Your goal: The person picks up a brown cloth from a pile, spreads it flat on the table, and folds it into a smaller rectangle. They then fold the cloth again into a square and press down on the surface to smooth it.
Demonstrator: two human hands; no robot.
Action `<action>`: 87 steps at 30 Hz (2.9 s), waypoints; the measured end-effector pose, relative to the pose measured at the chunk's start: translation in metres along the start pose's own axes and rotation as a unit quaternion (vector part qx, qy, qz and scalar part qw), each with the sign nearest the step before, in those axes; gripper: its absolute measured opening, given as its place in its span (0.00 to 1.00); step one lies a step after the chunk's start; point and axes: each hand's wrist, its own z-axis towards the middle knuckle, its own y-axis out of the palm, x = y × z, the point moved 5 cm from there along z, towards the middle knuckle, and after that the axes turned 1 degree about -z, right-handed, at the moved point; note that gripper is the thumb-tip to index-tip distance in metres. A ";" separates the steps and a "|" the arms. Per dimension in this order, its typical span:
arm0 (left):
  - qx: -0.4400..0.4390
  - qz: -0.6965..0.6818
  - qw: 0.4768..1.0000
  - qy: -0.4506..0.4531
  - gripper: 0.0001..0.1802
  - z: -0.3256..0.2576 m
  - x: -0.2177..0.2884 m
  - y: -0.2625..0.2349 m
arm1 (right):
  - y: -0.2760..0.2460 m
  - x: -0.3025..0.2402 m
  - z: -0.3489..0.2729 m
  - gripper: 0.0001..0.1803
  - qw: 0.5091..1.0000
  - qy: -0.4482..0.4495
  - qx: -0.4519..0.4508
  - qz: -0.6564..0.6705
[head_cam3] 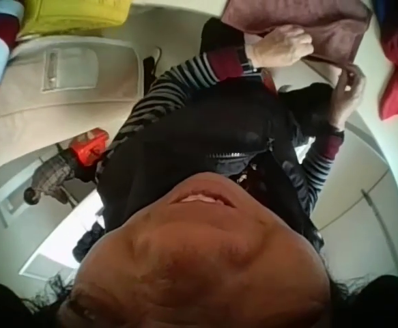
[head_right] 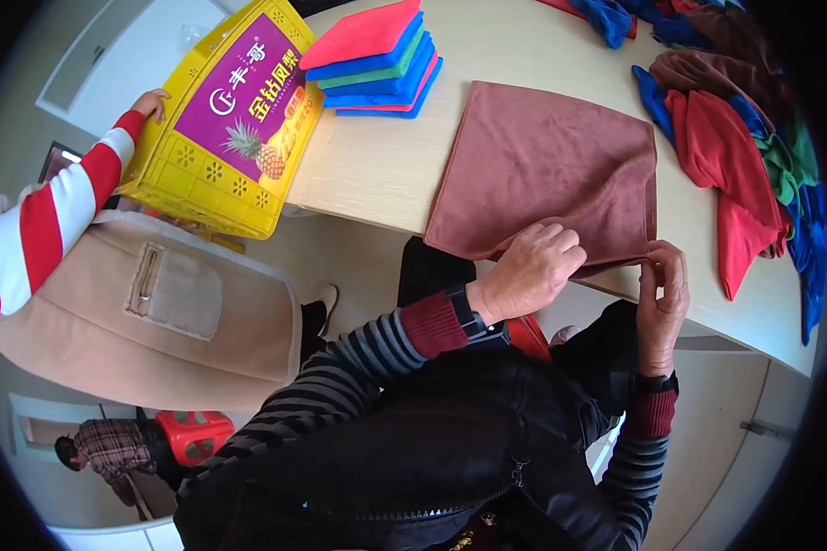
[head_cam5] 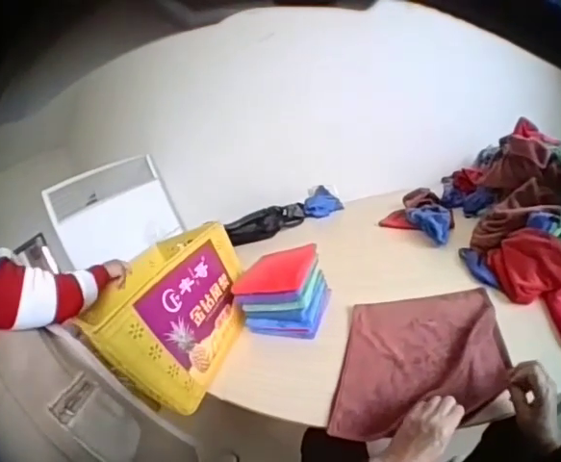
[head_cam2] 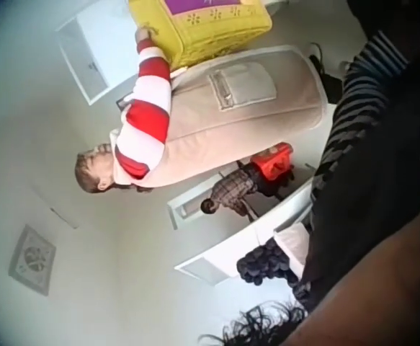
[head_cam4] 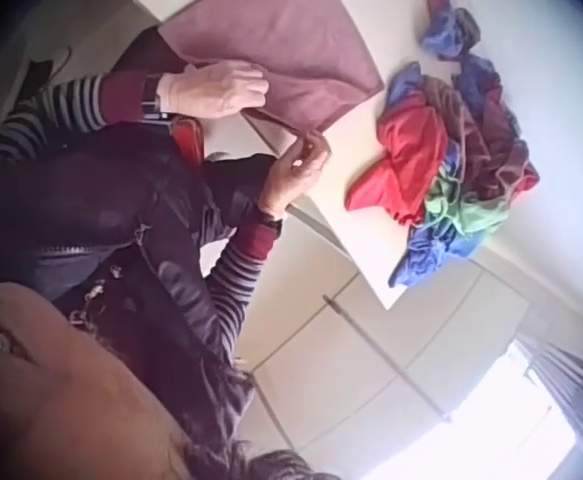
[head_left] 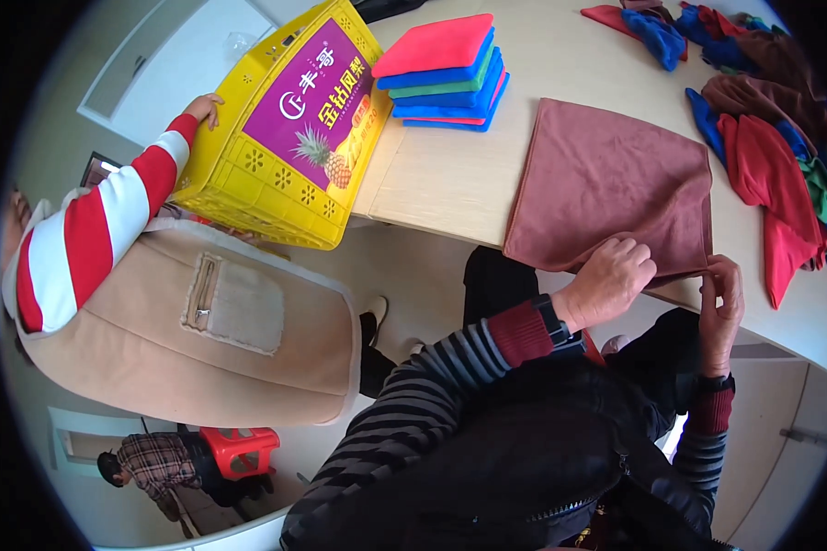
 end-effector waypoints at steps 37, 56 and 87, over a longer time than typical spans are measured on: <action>0.499 0.296 0.744 -0.333 0.55 -0.195 -0.103 -0.308 | -0.022 0.055 -0.066 0.12 0.967 0.180 -0.061 0.172; 0.392 0.283 0.825 -0.293 0.33 -0.213 -0.190 -0.430 | 0.010 0.036 -0.110 0.09 0.985 0.121 -0.024 0.124; 0.365 0.308 0.807 -0.347 0.37 -0.199 -0.297 -0.405 | 0.028 0.035 -0.136 0.07 0.989 0.101 -0.042 0.103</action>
